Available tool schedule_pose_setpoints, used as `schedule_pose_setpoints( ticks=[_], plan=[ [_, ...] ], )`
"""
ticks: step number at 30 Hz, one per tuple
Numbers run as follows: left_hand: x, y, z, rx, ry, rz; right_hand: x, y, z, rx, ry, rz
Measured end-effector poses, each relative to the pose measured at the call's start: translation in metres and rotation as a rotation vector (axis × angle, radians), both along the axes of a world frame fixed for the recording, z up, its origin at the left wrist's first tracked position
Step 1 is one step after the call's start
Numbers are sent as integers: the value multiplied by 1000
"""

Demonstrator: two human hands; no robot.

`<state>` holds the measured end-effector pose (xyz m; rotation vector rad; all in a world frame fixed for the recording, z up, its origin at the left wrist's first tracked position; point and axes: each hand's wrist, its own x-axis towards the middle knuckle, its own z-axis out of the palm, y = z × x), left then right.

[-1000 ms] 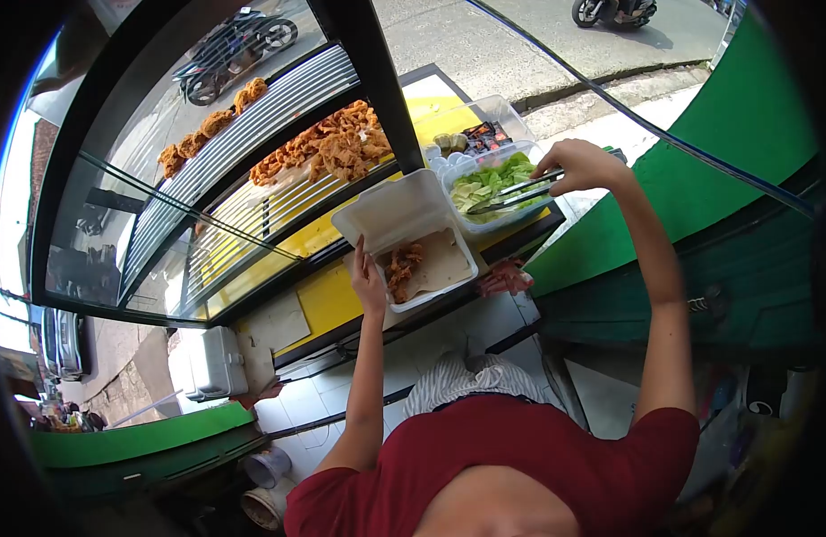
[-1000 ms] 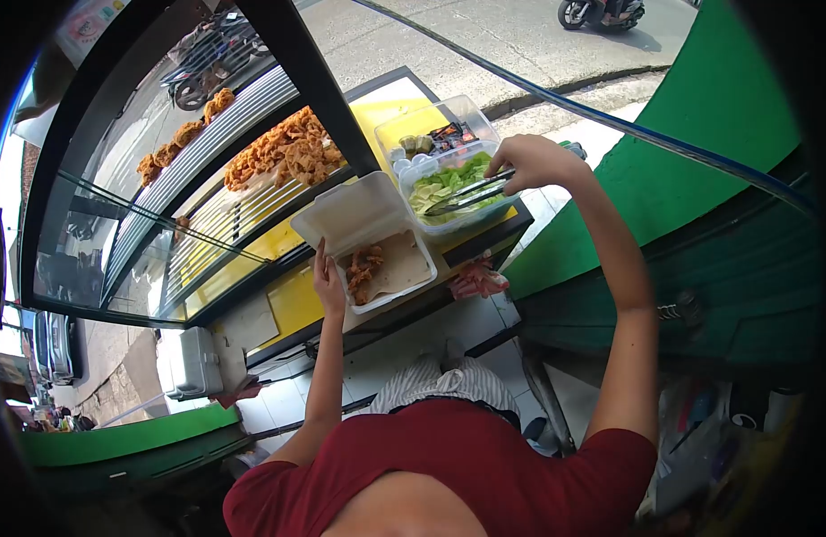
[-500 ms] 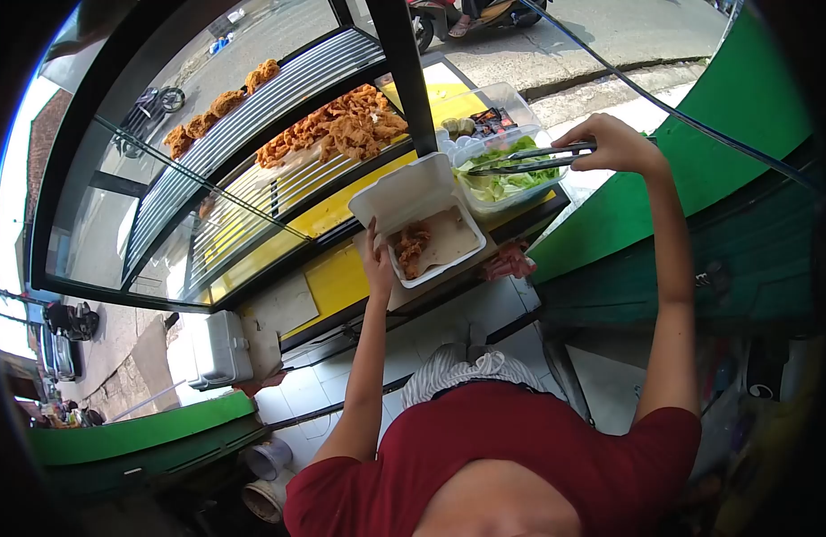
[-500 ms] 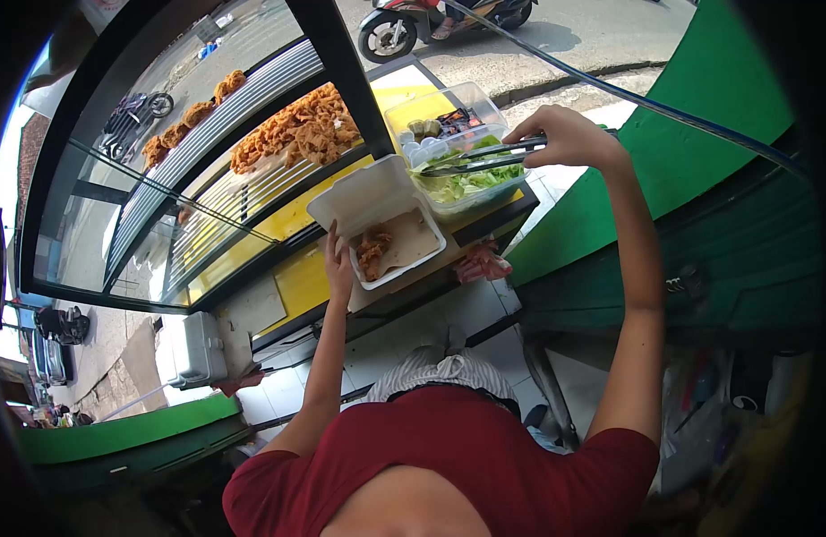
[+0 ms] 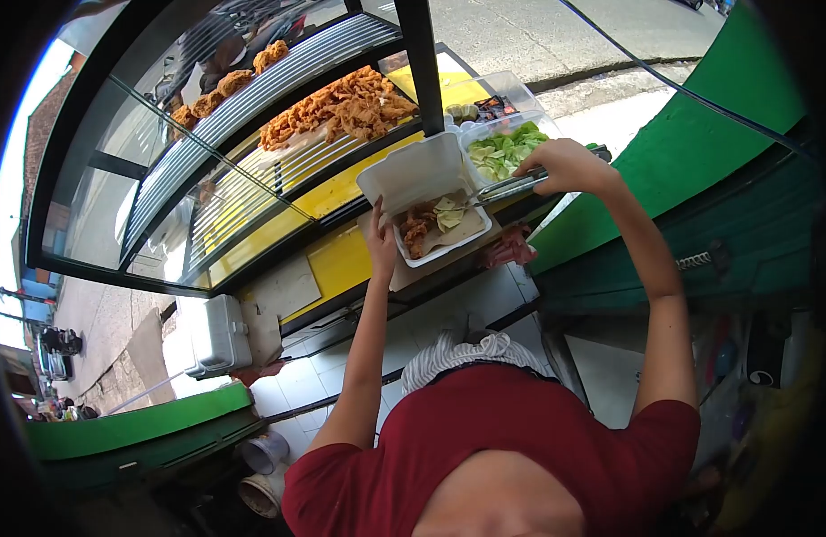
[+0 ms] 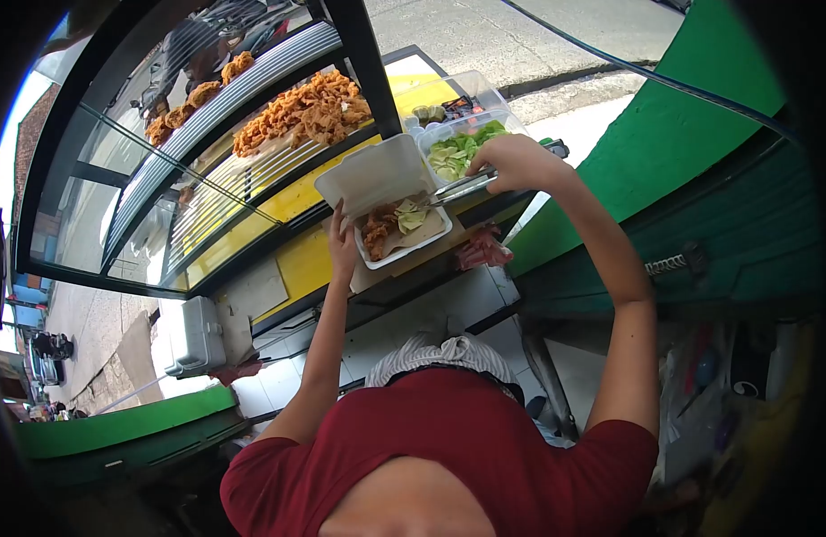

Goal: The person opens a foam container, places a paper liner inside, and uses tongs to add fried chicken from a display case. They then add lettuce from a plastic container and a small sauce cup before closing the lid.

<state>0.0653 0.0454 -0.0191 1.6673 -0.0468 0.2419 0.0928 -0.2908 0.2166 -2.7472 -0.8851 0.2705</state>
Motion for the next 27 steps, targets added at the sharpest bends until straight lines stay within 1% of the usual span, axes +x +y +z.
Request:
schedule_pose_setpoints(
  ticks=[2,5,9,10,12,15,19,20,22,25,27],
  plan=[
    [3,2,-7,24,-45,4,-4,-3,7,14,-33,-1],
    [3,3,-4,70,-31,13,-12,-8,32,-35,-15,-96],
    [1,4,-6,62,-37,11,-12,-41,51,54,-127,-224],
    [0,4,-7,53,-35,13,-11,-47,56,19,-142,-300],
    [-1,5,-7,40,-33,13,-2,-64,51,-41,-136,-406],
    [-1,4,-5,29,-28,2,17,-76,43,-120,-64,-479],
    [-1,4,-1,8,-4,-12,44,-81,13,-112,65,-474],
    [-1,3,1,0,0,-15,54,-86,-3,-92,78,-431],
    [-1,4,-1,8,-16,-19,61,-86,-12,-27,192,-400],
    [1,6,-3,26,-32,-20,51,-89,-2,11,177,-424],
    [1,6,-4,22,-23,-22,44,-98,3,150,118,-407]
  ],
)
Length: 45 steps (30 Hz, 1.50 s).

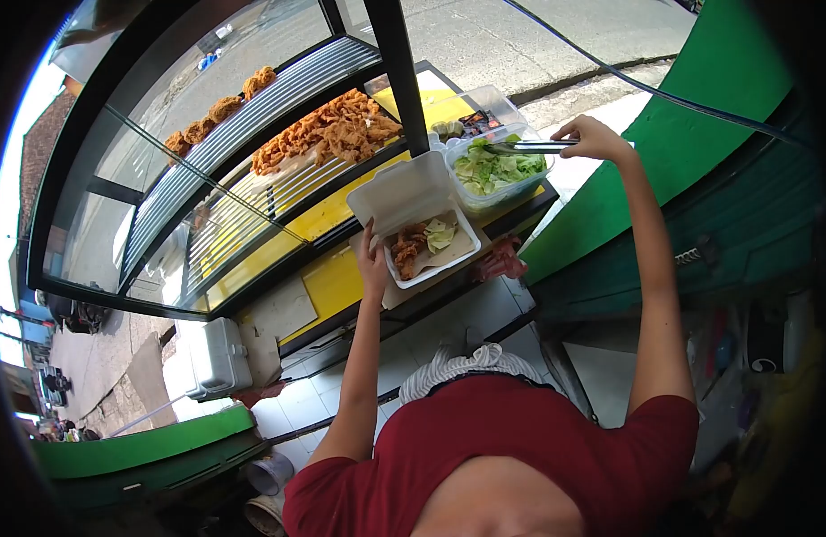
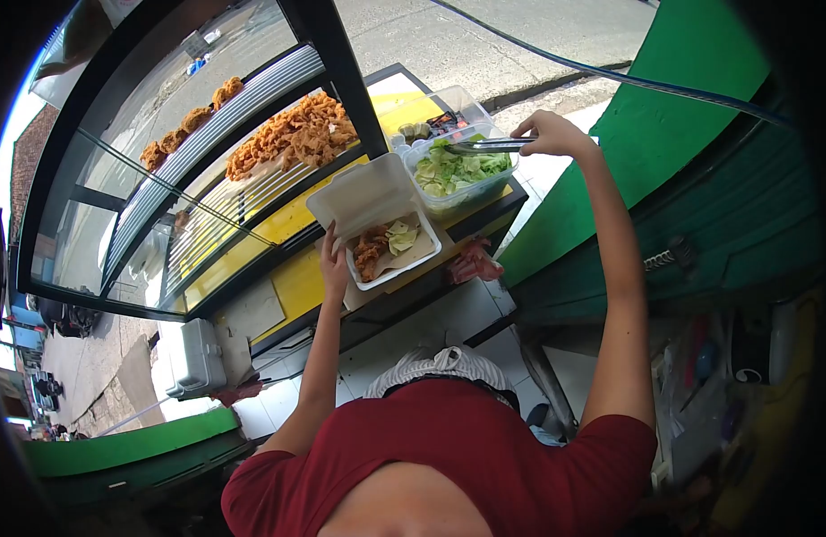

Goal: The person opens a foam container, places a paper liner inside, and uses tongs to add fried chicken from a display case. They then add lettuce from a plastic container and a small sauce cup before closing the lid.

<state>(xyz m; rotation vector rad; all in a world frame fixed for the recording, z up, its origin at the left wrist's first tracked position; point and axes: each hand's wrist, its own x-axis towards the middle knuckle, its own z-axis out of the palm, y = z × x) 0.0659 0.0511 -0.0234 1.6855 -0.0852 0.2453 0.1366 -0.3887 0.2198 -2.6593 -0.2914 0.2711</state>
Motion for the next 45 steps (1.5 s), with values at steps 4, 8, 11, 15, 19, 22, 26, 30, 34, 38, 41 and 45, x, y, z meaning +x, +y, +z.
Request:
schedule_pose_setpoints(
  ticks=[4,8,11,15,19,22,26,30,34,38,41,45],
  plan=[
    [0,0,-2,-14,13,5,-17,-5,20,75,-73,23],
    [2,0,-4,-4,-2,11,-40,9,35,139,-73,103],
    [-1,-1,2,1,18,9,-54,30,33,187,-18,199],
    [-2,-1,4,-27,26,-1,-66,64,6,-18,-67,304],
    [0,0,0,-19,-2,0,-72,88,-19,-137,-132,342],
    [0,0,0,-10,6,3,-73,88,-19,-150,-116,376],
    [-1,0,1,2,-4,4,-76,74,12,-200,-137,266],
    [0,0,-3,2,-15,16,-72,46,42,-215,-229,136],
    [1,1,-2,0,0,3,-57,24,54,-297,-263,-34],
    [0,1,-1,-51,46,-11,-25,14,45,-508,-186,-53],
    [0,0,-3,-10,-3,9,-5,17,32,-571,-117,-63],
    [2,1,-8,-19,-32,6,5,15,16,-530,-103,-19]
  ],
)
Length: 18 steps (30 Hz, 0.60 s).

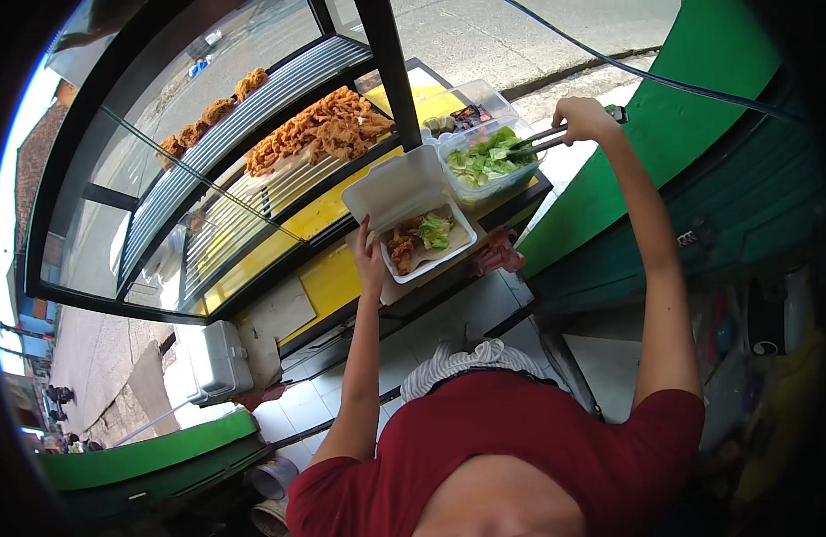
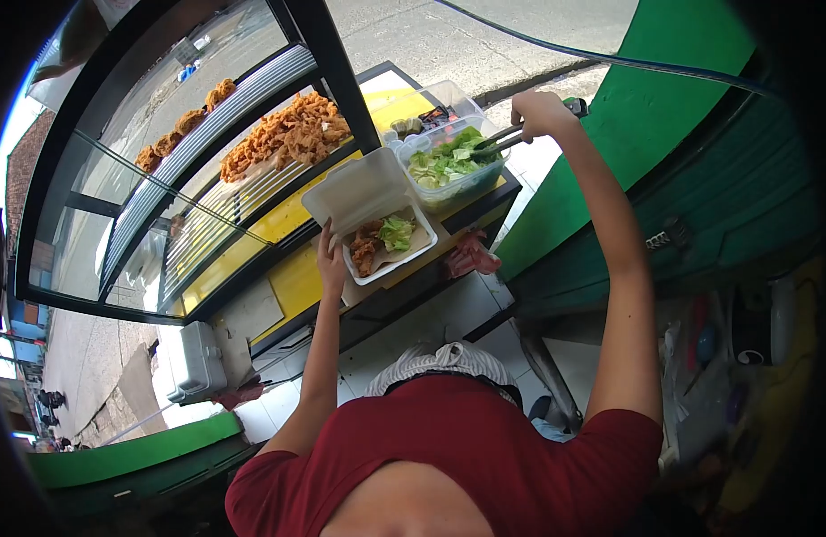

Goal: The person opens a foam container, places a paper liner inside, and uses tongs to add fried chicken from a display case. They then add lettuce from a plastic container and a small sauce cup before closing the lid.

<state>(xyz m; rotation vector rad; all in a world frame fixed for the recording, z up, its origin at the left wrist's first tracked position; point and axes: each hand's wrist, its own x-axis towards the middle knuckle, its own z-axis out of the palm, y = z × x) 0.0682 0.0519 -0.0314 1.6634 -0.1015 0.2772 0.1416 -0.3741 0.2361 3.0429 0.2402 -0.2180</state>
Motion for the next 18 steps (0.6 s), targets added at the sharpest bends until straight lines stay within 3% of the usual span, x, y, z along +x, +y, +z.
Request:
schedule_pose_setpoints(
  ticks=[9,15,18],
  plan=[
    [7,7,-16,41,24,15,-47,-13,23,268,-191,70],
    [0,0,-1,11,7,7,-76,28,47,444,-15,153],
    [0,0,-3,4,5,7,-82,50,25,416,-45,320]
  ],
)
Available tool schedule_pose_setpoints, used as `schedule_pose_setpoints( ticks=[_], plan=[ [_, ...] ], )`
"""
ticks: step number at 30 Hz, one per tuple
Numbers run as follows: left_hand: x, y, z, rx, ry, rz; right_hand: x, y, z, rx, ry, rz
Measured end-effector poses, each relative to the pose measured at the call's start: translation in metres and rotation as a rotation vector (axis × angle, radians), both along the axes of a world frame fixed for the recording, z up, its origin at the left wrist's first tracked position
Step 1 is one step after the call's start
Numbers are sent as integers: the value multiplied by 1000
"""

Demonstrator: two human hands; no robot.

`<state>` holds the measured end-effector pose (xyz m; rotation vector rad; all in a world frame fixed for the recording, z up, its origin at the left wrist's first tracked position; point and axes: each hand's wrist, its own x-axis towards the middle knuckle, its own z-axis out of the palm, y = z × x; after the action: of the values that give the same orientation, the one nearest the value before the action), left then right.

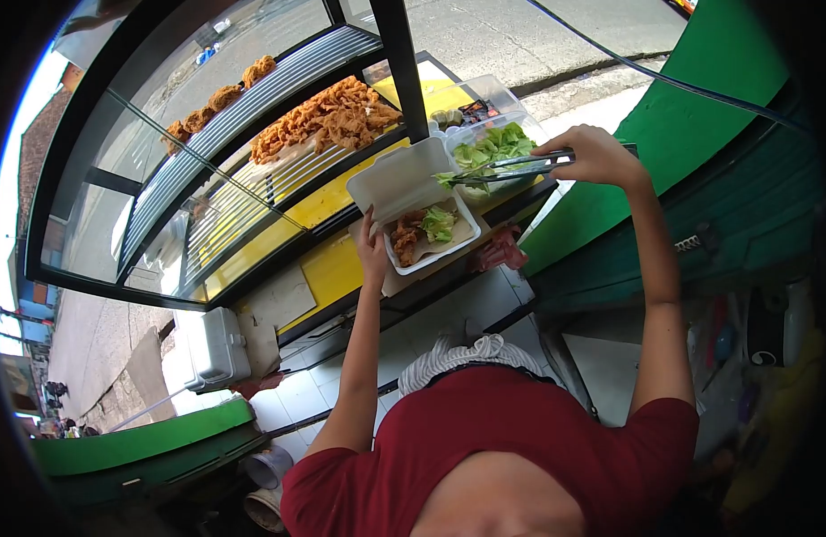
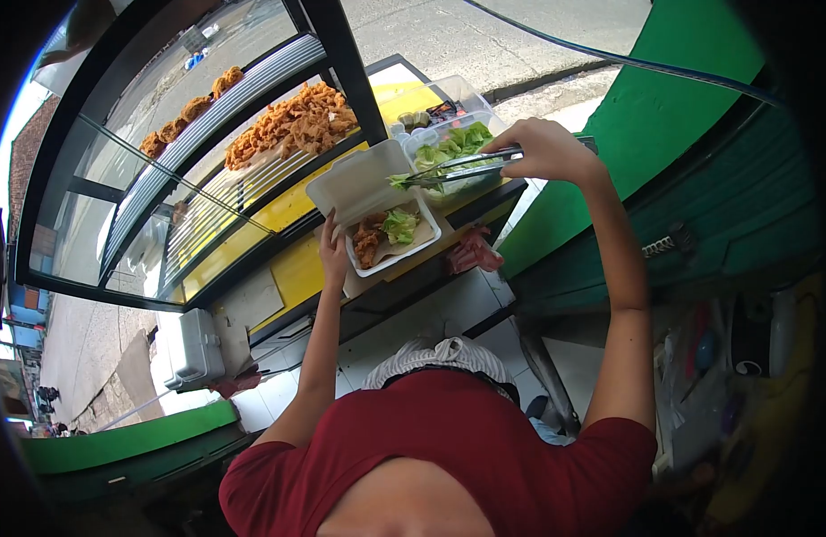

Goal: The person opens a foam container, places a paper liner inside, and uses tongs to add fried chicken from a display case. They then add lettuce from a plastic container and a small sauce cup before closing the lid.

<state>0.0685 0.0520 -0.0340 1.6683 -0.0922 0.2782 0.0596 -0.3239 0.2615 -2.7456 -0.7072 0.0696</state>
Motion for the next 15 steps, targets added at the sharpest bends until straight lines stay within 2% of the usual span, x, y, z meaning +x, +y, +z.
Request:
schedule_pose_setpoints(
  ticks=[1,5,8,15],
  plan=[
    [0,0,1,0,8,-2,0,7,-14,-7,-69,55],
    [-2,0,6,10,25,-5,0,28,-46,-133,33,62],
    [0,1,3,27,1,-6,3,28,-66,-97,58,118],
    [-3,0,5,21,1,2,-9,24,-29,-60,28,61]
  ],
)
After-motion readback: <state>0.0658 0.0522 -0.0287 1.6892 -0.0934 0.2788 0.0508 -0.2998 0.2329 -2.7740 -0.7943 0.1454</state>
